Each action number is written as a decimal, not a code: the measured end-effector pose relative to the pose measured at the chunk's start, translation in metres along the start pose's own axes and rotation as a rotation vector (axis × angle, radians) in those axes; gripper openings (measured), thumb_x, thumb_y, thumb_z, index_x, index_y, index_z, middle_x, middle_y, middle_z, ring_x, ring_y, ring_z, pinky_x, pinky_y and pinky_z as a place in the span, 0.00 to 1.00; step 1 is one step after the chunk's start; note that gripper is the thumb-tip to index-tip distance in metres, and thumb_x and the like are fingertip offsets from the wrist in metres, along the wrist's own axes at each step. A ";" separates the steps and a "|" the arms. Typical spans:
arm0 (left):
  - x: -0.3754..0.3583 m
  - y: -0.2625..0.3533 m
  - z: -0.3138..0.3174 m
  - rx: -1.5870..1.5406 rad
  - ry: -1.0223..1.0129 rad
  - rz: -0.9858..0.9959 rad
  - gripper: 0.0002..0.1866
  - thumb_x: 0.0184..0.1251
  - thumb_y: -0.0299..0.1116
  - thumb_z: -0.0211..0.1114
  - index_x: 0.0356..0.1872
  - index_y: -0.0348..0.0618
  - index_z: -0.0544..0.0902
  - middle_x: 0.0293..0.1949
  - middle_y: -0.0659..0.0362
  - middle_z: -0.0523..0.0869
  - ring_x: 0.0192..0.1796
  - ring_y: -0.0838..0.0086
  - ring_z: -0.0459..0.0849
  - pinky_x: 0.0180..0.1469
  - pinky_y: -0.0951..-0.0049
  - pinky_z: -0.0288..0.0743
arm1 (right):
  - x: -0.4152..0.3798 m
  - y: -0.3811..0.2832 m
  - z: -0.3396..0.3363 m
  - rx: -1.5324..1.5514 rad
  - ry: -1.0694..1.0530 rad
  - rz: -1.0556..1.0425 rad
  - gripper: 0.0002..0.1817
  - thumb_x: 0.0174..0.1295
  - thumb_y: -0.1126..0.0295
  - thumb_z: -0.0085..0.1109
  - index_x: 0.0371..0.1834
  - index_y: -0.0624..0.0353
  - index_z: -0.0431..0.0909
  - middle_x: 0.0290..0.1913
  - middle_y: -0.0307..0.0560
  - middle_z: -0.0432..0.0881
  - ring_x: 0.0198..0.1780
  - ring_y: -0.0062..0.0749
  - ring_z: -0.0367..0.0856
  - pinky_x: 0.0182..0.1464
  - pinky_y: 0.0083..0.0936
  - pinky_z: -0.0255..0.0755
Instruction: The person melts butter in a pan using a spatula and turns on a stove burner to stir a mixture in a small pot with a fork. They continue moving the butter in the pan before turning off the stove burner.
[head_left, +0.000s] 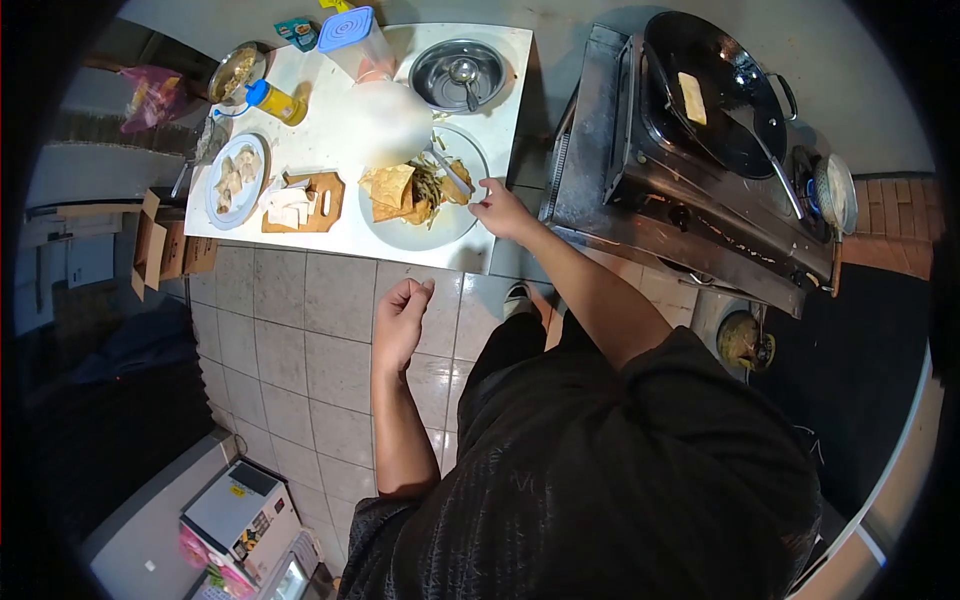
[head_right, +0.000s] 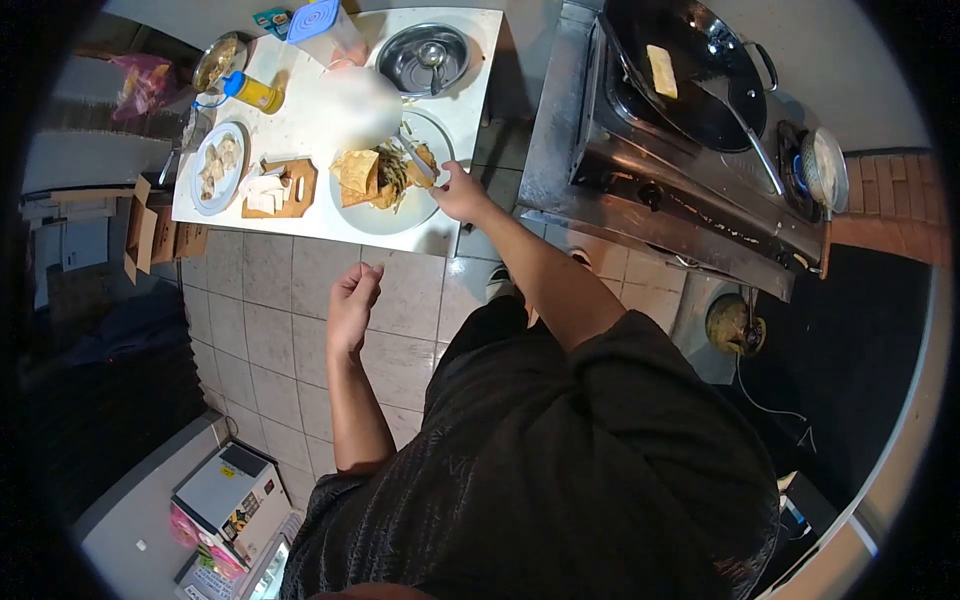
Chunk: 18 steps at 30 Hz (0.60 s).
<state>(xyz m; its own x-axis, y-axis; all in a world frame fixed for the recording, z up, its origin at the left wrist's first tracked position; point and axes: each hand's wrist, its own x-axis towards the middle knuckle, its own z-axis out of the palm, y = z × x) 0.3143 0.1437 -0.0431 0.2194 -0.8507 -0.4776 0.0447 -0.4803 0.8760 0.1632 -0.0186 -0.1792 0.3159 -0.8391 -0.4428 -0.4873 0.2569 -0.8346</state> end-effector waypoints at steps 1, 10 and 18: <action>0.000 0.000 0.001 0.009 -0.005 -0.004 0.17 0.64 0.33 0.57 0.15 0.50 0.66 0.16 0.74 0.61 0.20 0.88 0.53 0.22 0.83 0.47 | -0.003 -0.001 -0.002 0.006 0.005 0.003 0.30 0.55 0.62 0.59 0.59 0.62 0.62 0.40 0.54 0.80 0.41 0.42 0.80 0.45 0.33 0.72; 0.027 0.035 0.042 0.086 -0.143 0.014 0.19 0.65 0.33 0.57 0.14 0.47 0.64 0.17 0.73 0.60 0.23 0.87 0.54 0.25 0.81 0.49 | -0.099 -0.034 -0.099 -0.035 0.098 -0.181 0.24 0.55 0.59 0.59 0.50 0.63 0.73 0.39 0.53 0.82 0.42 0.43 0.81 0.45 0.32 0.72; 0.063 0.090 0.140 0.129 -0.449 0.195 0.19 0.65 0.34 0.58 0.15 0.47 0.64 0.17 0.74 0.60 0.22 0.88 0.54 0.24 0.81 0.48 | -0.199 -0.042 -0.248 0.144 0.642 -0.345 0.16 0.56 0.65 0.61 0.45 0.63 0.76 0.30 0.40 0.78 0.30 0.20 0.72 0.34 0.19 0.69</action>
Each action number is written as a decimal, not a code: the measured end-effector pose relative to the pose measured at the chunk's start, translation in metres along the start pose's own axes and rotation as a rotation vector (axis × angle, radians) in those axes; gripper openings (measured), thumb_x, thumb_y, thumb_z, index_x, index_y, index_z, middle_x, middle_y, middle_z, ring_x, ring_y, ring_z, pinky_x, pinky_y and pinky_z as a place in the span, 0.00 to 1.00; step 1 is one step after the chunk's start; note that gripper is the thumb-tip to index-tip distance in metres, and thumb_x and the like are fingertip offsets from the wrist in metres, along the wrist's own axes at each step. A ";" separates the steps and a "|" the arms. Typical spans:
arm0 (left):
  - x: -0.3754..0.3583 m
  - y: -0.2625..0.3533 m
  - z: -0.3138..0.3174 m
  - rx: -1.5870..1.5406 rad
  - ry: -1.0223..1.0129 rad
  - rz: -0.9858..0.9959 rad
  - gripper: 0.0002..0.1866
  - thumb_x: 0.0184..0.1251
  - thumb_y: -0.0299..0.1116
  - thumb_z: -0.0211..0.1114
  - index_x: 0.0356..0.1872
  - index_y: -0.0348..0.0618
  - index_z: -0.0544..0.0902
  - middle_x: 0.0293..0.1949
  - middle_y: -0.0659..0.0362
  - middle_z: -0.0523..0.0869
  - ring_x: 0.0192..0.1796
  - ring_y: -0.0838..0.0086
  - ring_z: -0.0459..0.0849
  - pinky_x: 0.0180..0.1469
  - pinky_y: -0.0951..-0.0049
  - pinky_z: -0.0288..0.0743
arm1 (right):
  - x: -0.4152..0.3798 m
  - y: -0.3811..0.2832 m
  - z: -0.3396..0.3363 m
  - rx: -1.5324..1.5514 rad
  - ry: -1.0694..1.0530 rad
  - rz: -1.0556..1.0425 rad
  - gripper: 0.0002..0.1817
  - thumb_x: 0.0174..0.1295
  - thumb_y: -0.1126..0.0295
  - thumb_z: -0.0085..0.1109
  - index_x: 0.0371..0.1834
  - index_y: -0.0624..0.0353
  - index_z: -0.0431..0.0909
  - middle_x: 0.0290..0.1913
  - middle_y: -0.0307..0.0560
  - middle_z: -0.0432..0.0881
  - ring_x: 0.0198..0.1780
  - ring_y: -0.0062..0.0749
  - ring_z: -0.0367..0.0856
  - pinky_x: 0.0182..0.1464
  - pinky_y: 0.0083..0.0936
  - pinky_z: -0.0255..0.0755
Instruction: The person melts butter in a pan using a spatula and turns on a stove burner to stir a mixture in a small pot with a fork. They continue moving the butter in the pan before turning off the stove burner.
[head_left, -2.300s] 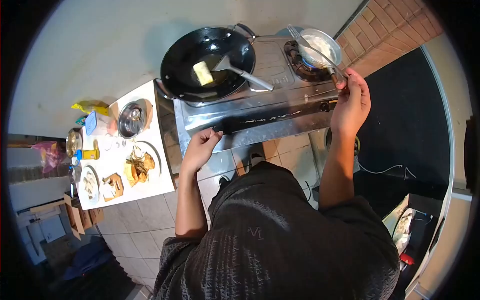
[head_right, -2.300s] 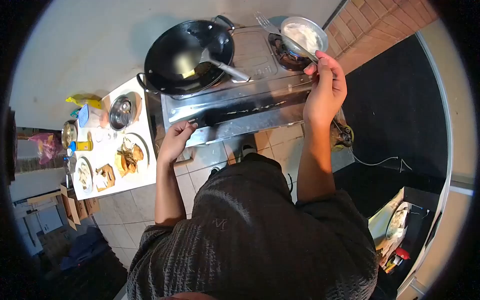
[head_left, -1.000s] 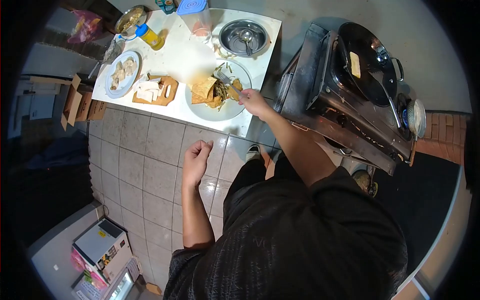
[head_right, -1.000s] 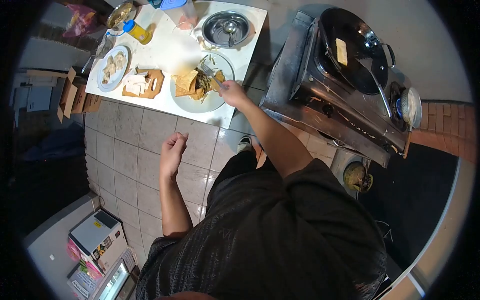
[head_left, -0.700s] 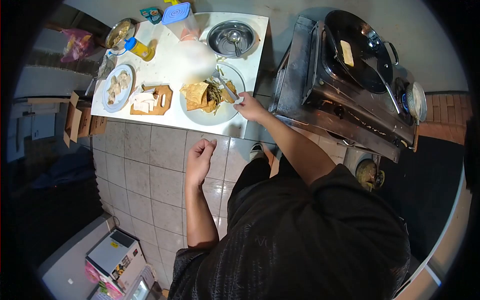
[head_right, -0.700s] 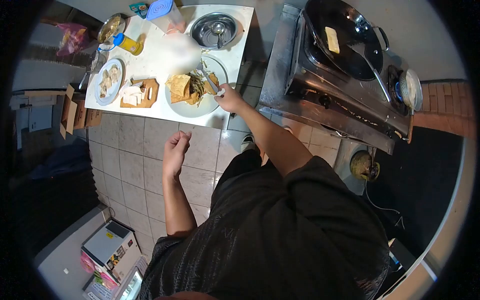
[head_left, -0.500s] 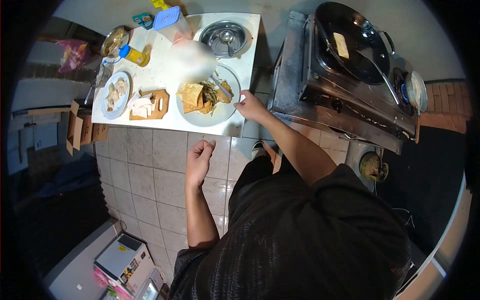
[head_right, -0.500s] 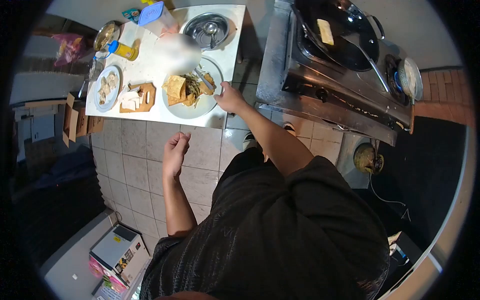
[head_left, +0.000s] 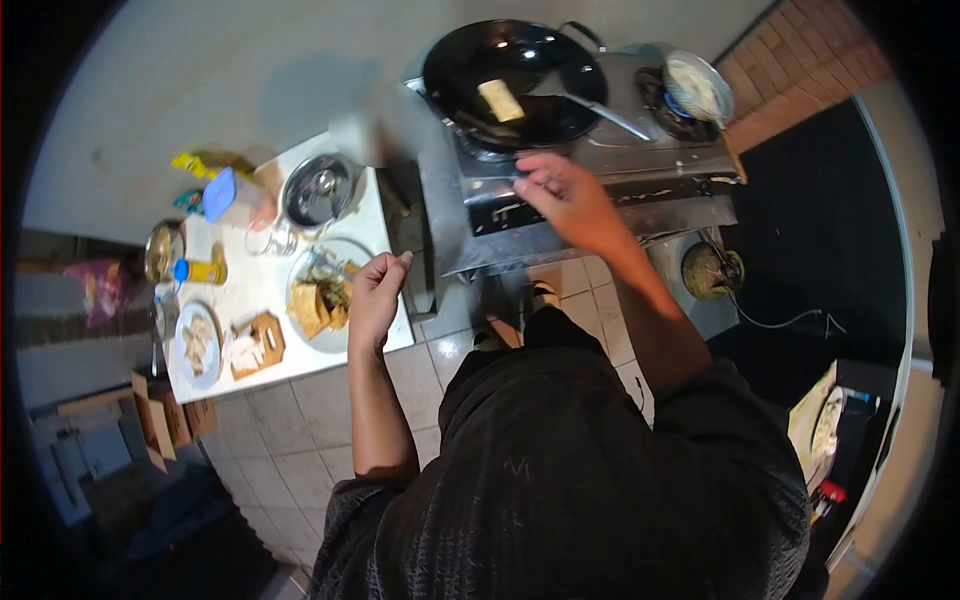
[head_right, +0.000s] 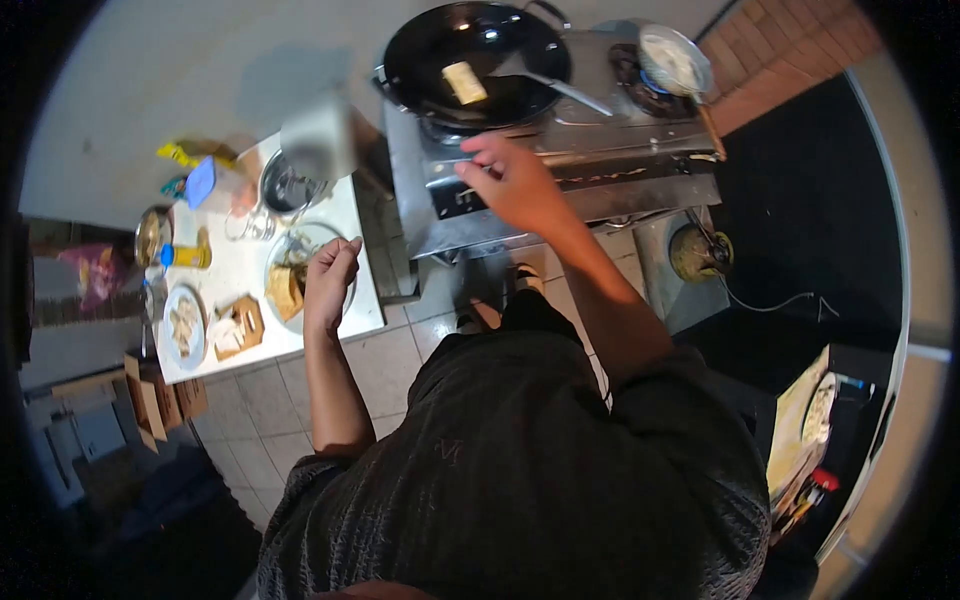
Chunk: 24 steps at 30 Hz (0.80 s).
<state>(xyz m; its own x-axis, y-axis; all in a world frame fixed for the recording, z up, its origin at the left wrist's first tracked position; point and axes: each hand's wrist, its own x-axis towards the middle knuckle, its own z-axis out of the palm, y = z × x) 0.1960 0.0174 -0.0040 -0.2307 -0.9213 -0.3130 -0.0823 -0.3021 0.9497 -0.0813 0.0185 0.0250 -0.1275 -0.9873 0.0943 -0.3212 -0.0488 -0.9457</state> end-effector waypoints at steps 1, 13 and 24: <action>0.010 0.005 0.012 -0.019 -0.035 0.024 0.18 0.65 0.34 0.58 0.15 0.47 0.65 0.17 0.74 0.61 0.22 0.88 0.55 0.24 0.81 0.48 | 0.005 0.002 -0.021 -0.007 0.025 0.000 0.16 0.56 0.65 0.61 0.45 0.63 0.76 0.30 0.40 0.78 0.30 0.20 0.72 0.34 0.19 0.69; 0.076 0.056 0.124 0.045 -0.090 0.118 0.14 0.65 0.35 0.60 0.20 0.43 0.73 0.19 0.73 0.66 0.24 0.88 0.59 0.27 0.83 0.52 | 0.059 0.066 -0.149 -0.779 0.360 -0.112 0.25 0.47 0.57 0.65 0.44 0.59 0.71 0.38 0.55 0.77 0.42 0.52 0.76 0.46 0.41 0.67; 0.093 0.061 0.111 -0.023 0.104 0.064 0.13 0.66 0.36 0.59 0.22 0.44 0.74 0.20 0.72 0.67 0.24 0.88 0.60 0.27 0.84 0.53 | 0.093 0.057 -0.154 -0.749 0.092 -0.113 0.13 0.58 0.63 0.56 0.38 0.60 0.67 0.26 0.57 0.79 0.32 0.57 0.78 0.34 0.47 0.69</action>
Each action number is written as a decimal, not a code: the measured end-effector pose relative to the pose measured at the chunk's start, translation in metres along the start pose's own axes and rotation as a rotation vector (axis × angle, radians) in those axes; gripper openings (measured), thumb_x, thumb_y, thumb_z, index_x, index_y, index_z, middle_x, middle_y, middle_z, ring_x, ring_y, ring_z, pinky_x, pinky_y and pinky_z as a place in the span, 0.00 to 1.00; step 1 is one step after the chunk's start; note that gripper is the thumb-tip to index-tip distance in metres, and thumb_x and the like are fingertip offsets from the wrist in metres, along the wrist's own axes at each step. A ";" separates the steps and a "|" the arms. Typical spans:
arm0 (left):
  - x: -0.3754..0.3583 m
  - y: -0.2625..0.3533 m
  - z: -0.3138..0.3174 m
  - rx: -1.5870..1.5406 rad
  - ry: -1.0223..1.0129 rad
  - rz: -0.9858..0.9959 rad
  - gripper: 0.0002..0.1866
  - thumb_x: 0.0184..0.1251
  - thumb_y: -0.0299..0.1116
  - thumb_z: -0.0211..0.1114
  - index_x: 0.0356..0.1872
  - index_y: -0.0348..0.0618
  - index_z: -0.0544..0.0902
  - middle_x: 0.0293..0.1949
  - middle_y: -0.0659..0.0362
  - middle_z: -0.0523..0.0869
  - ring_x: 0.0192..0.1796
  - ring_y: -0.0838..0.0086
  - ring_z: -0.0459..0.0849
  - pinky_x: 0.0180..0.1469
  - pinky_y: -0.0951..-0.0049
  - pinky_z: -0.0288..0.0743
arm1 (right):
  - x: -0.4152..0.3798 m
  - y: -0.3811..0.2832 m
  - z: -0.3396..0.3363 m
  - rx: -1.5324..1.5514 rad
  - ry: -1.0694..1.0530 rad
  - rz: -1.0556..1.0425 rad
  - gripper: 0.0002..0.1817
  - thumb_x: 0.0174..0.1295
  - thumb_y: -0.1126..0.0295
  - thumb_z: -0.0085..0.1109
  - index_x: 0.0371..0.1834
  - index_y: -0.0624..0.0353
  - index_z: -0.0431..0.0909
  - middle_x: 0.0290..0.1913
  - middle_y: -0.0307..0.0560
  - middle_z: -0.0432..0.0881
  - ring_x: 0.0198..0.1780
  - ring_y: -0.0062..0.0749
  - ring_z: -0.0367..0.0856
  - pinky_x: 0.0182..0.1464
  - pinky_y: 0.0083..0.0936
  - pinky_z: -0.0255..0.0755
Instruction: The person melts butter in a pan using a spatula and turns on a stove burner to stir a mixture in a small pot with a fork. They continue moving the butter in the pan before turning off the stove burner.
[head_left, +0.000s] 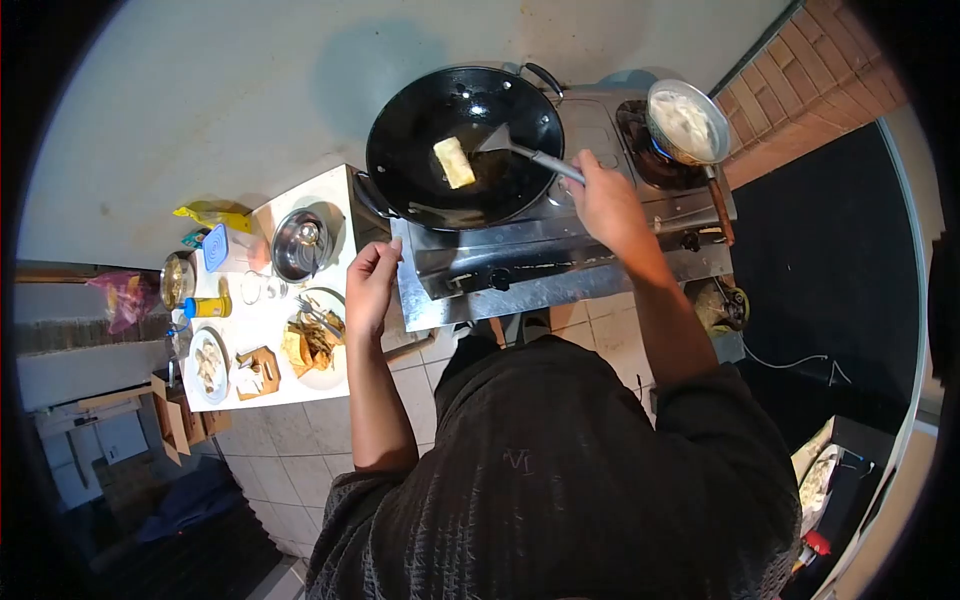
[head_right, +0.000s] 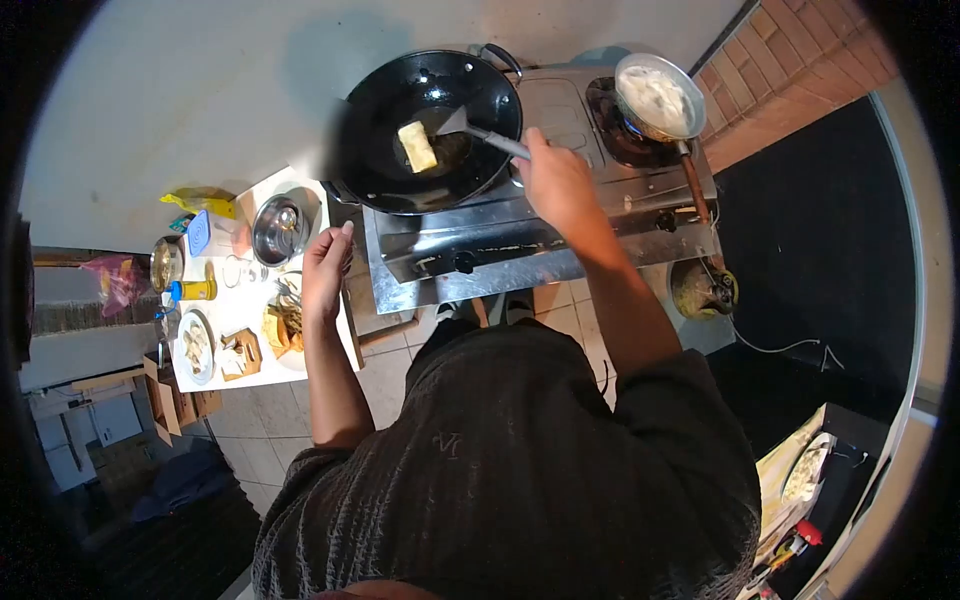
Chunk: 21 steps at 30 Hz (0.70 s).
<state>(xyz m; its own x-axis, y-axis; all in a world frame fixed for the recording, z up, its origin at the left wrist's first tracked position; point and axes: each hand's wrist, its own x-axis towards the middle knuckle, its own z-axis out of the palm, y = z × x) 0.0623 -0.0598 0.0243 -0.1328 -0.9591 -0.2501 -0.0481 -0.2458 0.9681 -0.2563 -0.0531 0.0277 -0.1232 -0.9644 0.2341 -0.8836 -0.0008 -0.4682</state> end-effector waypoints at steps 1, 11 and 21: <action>0.006 0.002 -0.006 -0.003 0.023 -0.005 0.13 0.66 0.36 0.59 0.22 0.44 0.75 0.20 0.72 0.67 0.24 0.88 0.60 0.27 0.84 0.53 | 0.005 -0.005 -0.004 0.002 0.004 0.002 0.13 0.58 0.63 0.56 0.38 0.60 0.67 0.26 0.57 0.79 0.32 0.57 0.78 0.34 0.47 0.69; 0.054 0.008 -0.050 0.113 0.107 0.082 0.14 0.64 0.39 0.61 0.24 0.39 0.77 0.23 0.69 0.74 0.27 0.86 0.65 0.31 0.85 0.58 | 0.082 -0.032 -0.016 -0.325 0.119 -0.048 0.15 0.56 0.58 0.55 0.27 0.61 0.78 0.27 0.59 0.79 0.32 0.55 0.79 0.36 0.44 0.73; 0.078 0.006 -0.055 0.195 0.066 0.088 0.15 0.64 0.39 0.61 0.23 0.40 0.76 0.20 0.70 0.71 0.25 0.87 0.64 0.28 0.84 0.58 | 0.113 -0.047 -0.009 -0.216 -0.149 0.002 0.15 0.53 0.61 0.57 0.26 0.65 0.80 0.31 0.60 0.81 0.37 0.55 0.79 0.42 0.41 0.73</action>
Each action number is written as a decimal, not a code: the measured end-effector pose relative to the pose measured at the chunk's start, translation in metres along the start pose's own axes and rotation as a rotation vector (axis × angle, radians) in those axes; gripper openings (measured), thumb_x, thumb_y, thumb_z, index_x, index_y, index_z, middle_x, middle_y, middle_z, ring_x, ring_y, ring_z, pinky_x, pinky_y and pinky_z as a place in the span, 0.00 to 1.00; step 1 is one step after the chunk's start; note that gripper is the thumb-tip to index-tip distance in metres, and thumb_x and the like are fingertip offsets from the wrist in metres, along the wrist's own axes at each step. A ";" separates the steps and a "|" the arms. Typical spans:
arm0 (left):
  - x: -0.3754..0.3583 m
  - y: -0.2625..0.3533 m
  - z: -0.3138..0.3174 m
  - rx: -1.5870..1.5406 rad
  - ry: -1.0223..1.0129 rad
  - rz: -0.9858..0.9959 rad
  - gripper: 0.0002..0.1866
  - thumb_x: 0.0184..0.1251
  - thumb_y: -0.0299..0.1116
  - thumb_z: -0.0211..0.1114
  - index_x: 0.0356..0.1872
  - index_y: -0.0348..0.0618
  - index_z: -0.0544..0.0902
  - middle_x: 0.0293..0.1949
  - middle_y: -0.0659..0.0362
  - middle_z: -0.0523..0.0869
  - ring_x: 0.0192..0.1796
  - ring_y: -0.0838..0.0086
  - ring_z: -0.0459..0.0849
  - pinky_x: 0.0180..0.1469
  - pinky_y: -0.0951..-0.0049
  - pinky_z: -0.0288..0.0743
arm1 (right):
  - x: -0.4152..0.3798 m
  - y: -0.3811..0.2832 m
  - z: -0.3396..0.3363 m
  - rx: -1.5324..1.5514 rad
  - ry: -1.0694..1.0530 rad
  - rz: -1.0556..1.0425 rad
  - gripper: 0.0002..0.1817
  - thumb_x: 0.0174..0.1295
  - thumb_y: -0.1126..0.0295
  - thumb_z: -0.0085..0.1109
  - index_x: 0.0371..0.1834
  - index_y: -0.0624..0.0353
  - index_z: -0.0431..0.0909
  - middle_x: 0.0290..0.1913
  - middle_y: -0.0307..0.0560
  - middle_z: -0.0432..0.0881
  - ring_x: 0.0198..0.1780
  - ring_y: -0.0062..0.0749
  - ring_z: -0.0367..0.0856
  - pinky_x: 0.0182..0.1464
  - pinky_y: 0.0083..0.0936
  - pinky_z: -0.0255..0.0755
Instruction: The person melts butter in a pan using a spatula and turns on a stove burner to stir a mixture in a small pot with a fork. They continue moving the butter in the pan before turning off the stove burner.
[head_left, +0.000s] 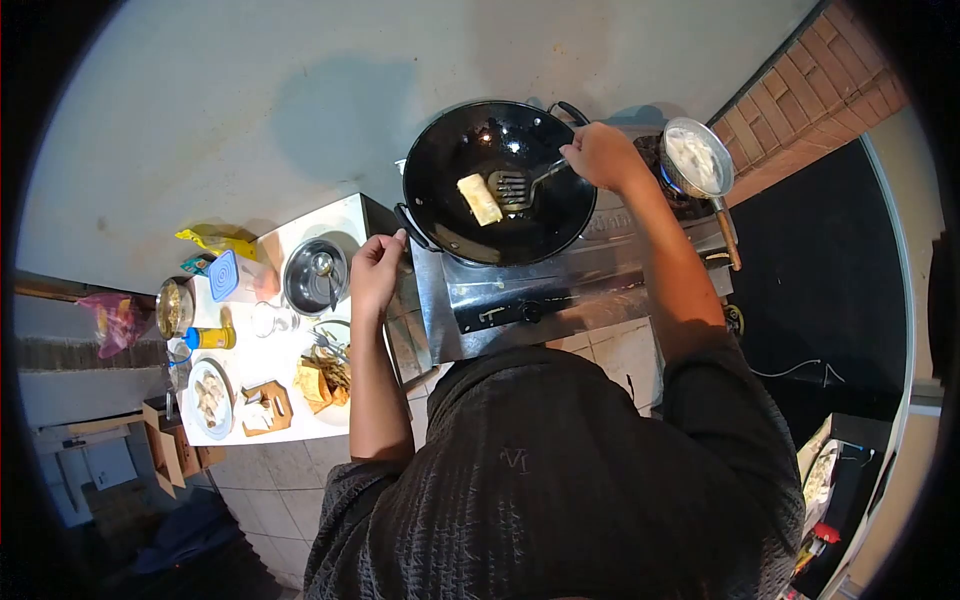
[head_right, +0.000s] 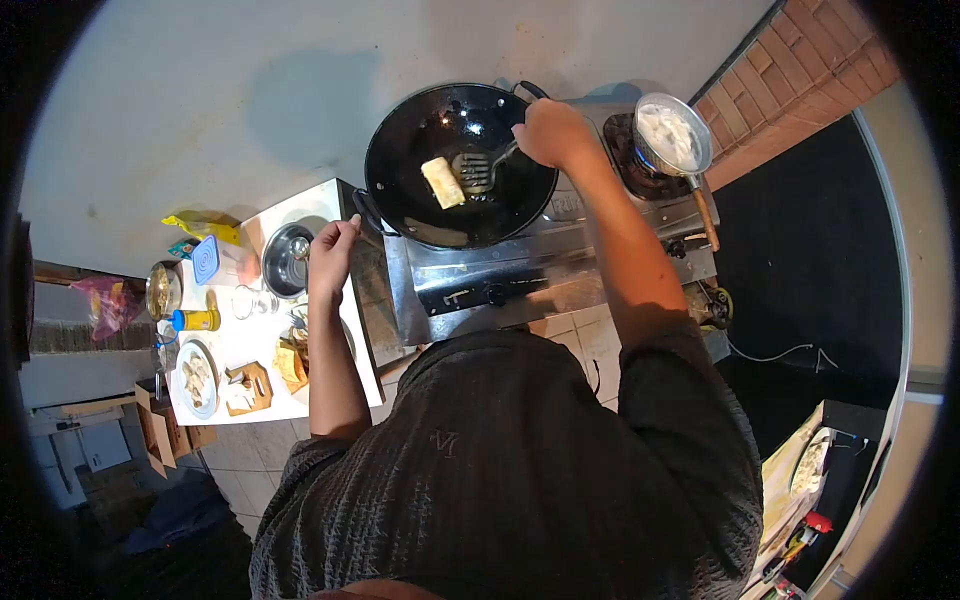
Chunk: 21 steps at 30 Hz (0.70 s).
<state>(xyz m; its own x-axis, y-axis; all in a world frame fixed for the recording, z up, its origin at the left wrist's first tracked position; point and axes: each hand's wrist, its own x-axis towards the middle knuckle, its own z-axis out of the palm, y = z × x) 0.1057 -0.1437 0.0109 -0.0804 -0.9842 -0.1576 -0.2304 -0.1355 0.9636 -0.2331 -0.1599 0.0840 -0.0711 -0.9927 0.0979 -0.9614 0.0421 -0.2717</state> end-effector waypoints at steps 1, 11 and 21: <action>0.001 0.000 0.001 -0.003 -0.001 0.000 0.15 0.64 0.39 0.61 0.23 0.40 0.76 0.20 0.70 0.71 0.25 0.87 0.64 0.28 0.84 0.58 | 0.000 -0.001 -0.001 0.007 -0.062 0.022 0.15 0.52 0.61 0.57 0.27 0.65 0.80 0.31 0.61 0.81 0.38 0.55 0.79 0.43 0.40 0.73; -0.002 0.004 0.003 -0.009 -0.030 -0.002 0.15 0.64 0.39 0.61 0.23 0.39 0.76 0.21 0.69 0.71 0.26 0.86 0.64 0.29 0.83 0.58 | 0.011 0.012 -0.010 0.113 -0.176 0.177 0.17 0.52 0.59 0.55 0.25 0.66 0.80 0.28 0.60 0.80 0.34 0.53 0.80 0.39 0.39 0.74; -0.001 0.005 0.007 -0.039 -0.013 0.003 0.13 0.64 0.39 0.62 0.27 0.38 0.77 0.24 0.68 0.75 0.29 0.86 0.68 0.33 0.84 0.62 | 0.051 0.032 0.003 0.087 -0.242 -0.044 0.18 0.49 0.59 0.63 0.17 0.65 0.74 0.15 0.51 0.70 0.21 0.34 0.68 0.28 0.33 0.66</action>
<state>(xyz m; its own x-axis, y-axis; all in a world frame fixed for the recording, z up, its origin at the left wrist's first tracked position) 0.0981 -0.1425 0.0142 -0.0940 -0.9830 -0.1574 -0.1920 -0.1372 0.9717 -0.2671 -0.2095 0.0773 0.0465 -0.9920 -0.1177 -0.9351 -0.0018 -0.3545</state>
